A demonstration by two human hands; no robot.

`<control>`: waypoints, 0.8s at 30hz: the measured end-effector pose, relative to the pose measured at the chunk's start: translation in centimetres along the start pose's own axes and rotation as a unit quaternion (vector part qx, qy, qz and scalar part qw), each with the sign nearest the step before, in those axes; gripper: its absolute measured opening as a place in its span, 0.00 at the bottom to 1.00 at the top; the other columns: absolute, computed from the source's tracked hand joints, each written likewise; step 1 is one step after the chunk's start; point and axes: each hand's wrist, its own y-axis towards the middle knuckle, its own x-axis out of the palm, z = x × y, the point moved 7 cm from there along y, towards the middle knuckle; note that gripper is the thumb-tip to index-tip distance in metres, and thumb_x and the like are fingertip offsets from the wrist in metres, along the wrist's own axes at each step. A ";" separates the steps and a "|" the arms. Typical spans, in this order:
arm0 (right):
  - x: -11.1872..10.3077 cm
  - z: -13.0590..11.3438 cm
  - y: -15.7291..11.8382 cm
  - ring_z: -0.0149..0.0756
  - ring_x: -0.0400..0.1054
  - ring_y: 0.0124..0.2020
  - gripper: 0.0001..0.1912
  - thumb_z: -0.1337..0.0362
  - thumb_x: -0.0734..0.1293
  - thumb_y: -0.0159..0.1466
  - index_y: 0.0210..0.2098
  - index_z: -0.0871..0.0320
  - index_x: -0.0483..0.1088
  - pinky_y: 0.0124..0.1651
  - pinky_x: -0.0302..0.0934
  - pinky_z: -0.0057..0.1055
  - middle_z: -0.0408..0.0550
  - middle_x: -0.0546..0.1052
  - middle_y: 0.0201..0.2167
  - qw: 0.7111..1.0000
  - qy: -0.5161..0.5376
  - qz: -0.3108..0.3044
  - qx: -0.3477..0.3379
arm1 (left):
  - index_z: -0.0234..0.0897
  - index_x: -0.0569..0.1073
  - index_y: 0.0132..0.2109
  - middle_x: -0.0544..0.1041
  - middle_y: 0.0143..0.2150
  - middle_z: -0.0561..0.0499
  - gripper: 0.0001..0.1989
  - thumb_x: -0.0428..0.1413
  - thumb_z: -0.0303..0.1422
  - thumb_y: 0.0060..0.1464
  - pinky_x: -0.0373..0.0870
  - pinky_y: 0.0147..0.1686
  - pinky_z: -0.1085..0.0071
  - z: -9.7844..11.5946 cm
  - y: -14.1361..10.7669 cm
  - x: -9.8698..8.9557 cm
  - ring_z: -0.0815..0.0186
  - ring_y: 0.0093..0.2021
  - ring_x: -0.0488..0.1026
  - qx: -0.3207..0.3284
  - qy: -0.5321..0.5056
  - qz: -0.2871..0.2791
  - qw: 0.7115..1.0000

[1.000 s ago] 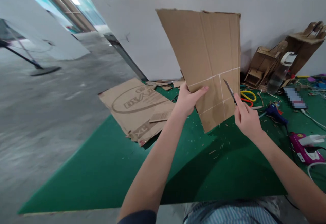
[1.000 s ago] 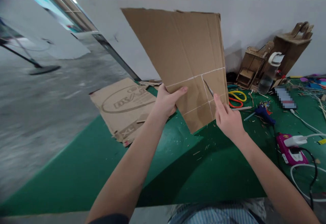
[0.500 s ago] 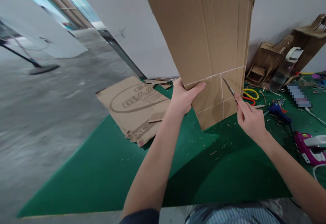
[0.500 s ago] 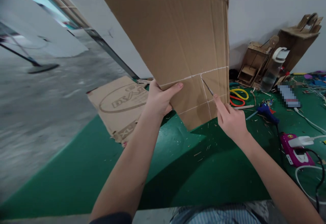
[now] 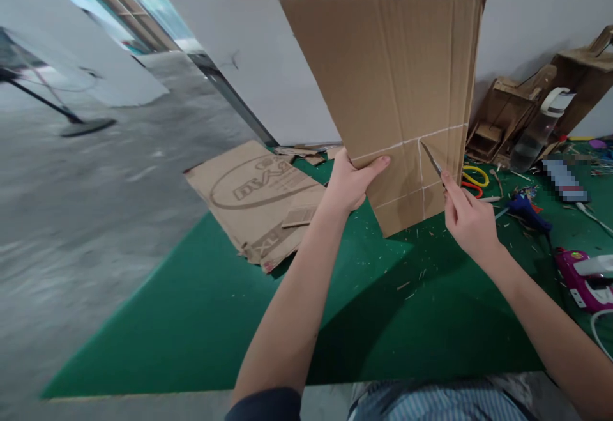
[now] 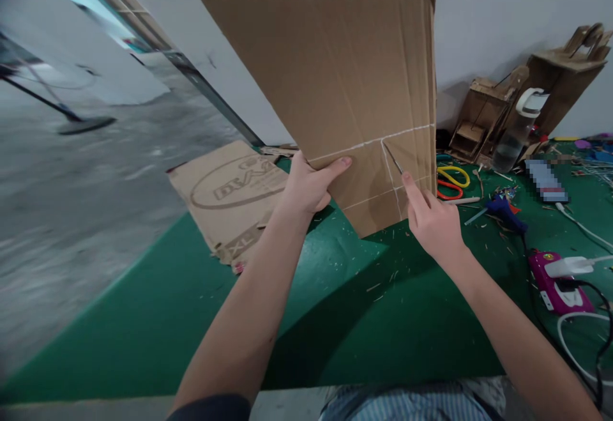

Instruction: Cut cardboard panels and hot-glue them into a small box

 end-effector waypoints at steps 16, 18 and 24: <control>0.5 -0.2 0.1 0.28 0.62 0.22 0.29 0.72 0.57 0.66 0.67 0.59 0.57 0.24 0.49 0.28 0.44 0.75 0.26 0.999 -0.010 -0.023 0.021 | 0.37 0.76 0.42 0.80 0.45 0.43 0.20 0.69 0.39 0.41 0.77 0.46 0.60 -0.4 0.1 -0.1 0.55 0.47 0.77 0.021 0.020 -0.006 1.000; 0.4 -0.3 0.1 0.28 0.61 0.22 0.30 0.73 0.57 0.66 0.67 0.58 0.56 0.24 0.50 0.27 0.44 0.74 0.25 1.000 -0.006 -0.020 0.019 | 0.37 0.76 0.41 0.80 0.44 0.44 0.20 0.69 0.39 0.41 0.77 0.45 0.60 -0.5 0.1 -0.1 0.55 0.46 0.77 0.021 0.024 -0.008 0.999; 0.3 -0.2 0.2 0.28 0.59 0.21 0.28 0.72 0.57 0.66 0.66 0.59 0.60 0.24 0.49 0.27 0.44 0.73 0.24 0.999 -0.008 -0.015 0.027 | 0.38 0.76 0.43 0.80 0.45 0.44 0.20 0.68 0.40 0.42 0.76 0.45 0.62 -0.6 0.2 -0.2 0.57 0.46 0.77 0.039 0.031 -0.015 0.999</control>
